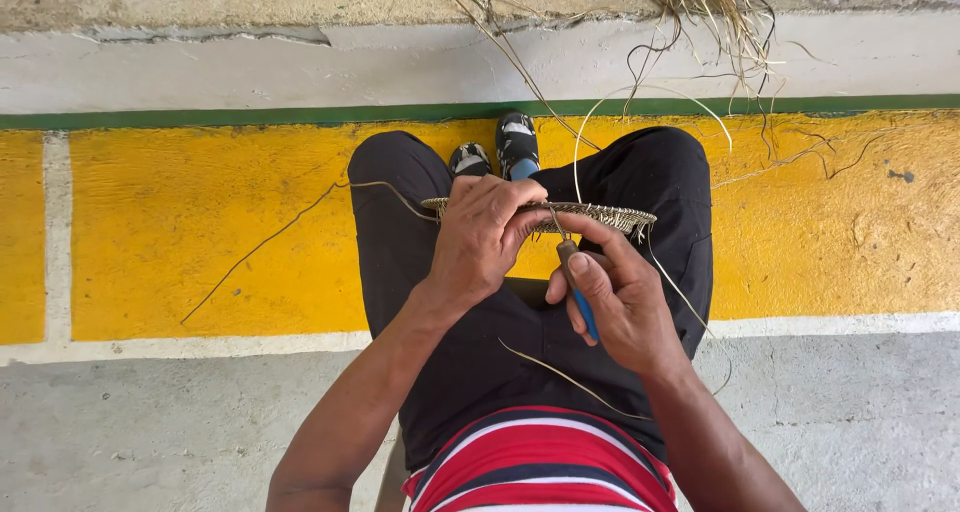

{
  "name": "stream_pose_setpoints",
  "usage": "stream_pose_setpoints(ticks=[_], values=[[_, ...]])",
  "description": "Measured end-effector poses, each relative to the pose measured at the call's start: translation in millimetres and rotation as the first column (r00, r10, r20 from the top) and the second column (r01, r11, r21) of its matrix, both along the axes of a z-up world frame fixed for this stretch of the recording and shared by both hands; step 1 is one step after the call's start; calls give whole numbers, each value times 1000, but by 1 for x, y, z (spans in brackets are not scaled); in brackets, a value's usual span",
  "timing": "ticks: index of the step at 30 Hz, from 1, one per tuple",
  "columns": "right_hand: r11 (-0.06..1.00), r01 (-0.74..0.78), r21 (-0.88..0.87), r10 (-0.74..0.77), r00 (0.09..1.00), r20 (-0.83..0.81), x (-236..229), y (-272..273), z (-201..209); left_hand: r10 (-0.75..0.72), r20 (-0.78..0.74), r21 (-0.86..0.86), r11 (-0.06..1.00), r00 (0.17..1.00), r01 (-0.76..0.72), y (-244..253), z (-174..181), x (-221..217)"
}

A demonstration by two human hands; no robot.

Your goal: The recorder is weaving a small basket or mat using natural fibers and a small metal tool.

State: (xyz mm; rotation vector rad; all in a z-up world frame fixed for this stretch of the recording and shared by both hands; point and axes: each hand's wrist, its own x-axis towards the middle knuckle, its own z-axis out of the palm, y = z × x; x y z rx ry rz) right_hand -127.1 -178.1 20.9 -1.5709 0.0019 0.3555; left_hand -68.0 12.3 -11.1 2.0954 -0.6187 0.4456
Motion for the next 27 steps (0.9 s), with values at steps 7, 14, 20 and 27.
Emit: stream_pose_setpoints(ticks=[7, 14, 20, 27], values=[[984, 75, 164, -43, 980, -192, 7, 4, -1, -6, 68, -41, 999, 998, 9, 1, -2, -5], [981, -174, -84, 163, 979, -123, -16, -22, 14, -7, 29, -13, 1000, 1000, 8, 0, -1, 8], [682, -424, -596, 402, 898, -179, -75, -46, -8, -32, 13, -44, 999, 999, 33, 4, 6, 9], [709, -7, -705, 330, 887, 323, -55, -58, 1, 16, 31, -21, 1000, 999, -16, -2, 17, -22]])
